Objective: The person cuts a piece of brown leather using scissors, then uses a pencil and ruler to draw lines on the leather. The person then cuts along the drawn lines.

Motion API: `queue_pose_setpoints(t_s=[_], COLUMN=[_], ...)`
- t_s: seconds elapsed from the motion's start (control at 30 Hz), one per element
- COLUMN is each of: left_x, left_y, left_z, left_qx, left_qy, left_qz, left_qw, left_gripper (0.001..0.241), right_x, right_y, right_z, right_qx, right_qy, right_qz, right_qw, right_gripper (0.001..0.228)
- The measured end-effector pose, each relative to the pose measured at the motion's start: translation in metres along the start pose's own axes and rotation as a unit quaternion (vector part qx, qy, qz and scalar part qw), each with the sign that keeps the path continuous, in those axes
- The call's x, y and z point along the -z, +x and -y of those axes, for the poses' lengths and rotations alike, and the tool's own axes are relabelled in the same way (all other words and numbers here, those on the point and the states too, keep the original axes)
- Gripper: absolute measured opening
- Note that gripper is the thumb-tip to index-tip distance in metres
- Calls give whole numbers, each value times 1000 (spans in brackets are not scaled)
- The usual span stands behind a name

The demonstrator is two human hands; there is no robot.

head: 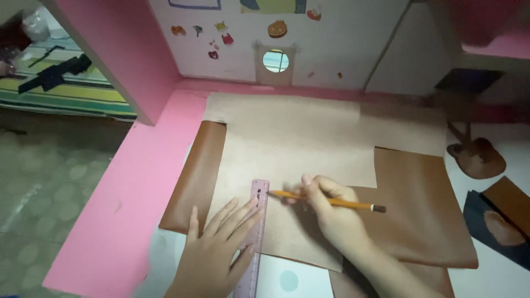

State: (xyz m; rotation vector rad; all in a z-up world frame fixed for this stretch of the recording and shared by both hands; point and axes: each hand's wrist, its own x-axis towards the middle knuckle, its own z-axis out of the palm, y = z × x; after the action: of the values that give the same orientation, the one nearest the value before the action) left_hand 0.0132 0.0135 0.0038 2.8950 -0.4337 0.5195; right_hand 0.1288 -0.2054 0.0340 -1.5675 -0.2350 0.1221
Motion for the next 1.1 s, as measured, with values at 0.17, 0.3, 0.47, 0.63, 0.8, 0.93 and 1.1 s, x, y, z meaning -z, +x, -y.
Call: queue_pose_setpoints(t_s=[0.17,0.3,0.47,0.63,0.8,0.93,1.1], left_x=[2,4,7,12,13,15,14], left_y=[0,0,0,2,2,3,3], left_z=[-2,-1,-3,-7,-7,-8,-8], left_qx=[6,13,16,25,25,25,26], left_qy=[-17,-26,-41,-55,-55,-60,-60], left_qz=[-5,9,20,19,27,21,10], left_qw=[1000,1000,999,998,998,998,998], left_gripper=[54,56,55,54,53,50,49], right_x=[-1,-2,-1,-2,-1,-1,2], right_y=[-4,-6,-11,-36,-54,-58,-57], right_z=[-4,0,8,7,1,-3,-2], right_qx=[-23,-8,-16,-11,-3,41,25], right_qy=[-52,-52,-160,-154,-139,-146,-161], right_qz=[-25,-10,-11,-5,11,17,40], right_qw=[998,999,987,988,990,988,986], right_gripper=[43,42,47,39,42,39,39])
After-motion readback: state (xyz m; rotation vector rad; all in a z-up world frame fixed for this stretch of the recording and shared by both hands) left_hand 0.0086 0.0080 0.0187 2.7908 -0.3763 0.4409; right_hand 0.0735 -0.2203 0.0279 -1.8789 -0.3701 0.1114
